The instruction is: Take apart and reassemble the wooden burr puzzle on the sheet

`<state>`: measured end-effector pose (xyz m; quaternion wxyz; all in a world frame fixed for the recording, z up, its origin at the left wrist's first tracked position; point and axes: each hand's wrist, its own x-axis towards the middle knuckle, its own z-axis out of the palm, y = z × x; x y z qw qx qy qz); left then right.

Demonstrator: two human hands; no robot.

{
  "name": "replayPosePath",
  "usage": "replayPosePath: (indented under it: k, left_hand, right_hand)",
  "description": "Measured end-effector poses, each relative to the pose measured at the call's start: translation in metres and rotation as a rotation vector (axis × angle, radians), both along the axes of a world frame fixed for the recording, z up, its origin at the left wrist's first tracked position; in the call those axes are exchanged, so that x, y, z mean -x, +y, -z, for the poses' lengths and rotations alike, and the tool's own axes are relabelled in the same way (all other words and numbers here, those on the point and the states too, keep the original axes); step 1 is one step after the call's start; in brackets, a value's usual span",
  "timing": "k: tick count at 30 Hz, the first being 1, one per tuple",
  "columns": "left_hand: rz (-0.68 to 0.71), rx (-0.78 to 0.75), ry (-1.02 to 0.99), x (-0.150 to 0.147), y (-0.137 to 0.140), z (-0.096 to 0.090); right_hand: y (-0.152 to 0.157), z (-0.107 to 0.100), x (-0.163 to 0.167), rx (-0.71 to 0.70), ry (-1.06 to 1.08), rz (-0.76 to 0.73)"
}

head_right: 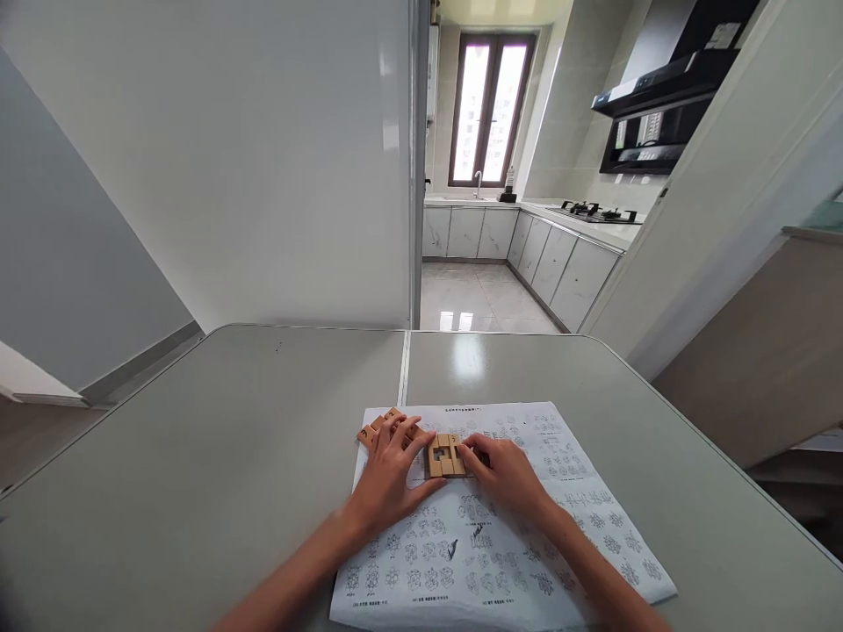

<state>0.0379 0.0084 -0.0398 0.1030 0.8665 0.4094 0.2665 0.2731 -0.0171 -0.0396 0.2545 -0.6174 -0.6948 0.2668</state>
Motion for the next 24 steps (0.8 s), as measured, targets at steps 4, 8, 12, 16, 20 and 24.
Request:
replayPosePath:
  k: [4, 8, 12, 16, 20, 24]
  left_hand:
    - [-0.011, 0.0, -0.009, 0.0, 0.002, 0.002]
    - [-0.004, -0.004, -0.032, 0.001, 0.003, 0.0]
    - [-0.022, -0.015, -0.049, 0.001, 0.004, -0.001]
    - [-0.064, -0.023, -0.063, 0.002, 0.005, 0.001]
    - [-0.092, -0.028, -0.078, 0.003, 0.006, 0.001]
    - [-0.087, -0.027, -0.09, 0.003, 0.005, 0.0]
  right_hand:
    - [-0.001, -0.001, 0.001, -0.019, 0.01, -0.019]
    - [-0.002, -0.003, 0.002, -0.034, 0.032, -0.046]
    - [-0.003, -0.006, 0.003, -0.068, 0.055, -0.108]
    - [-0.005, -0.006, 0.005, -0.105, 0.072, -0.138]
    - [-0.006, 0.0, 0.005, -0.115, 0.109, -0.184]
    - [-0.008, 0.008, 0.005, -0.152, 0.092, -0.237]
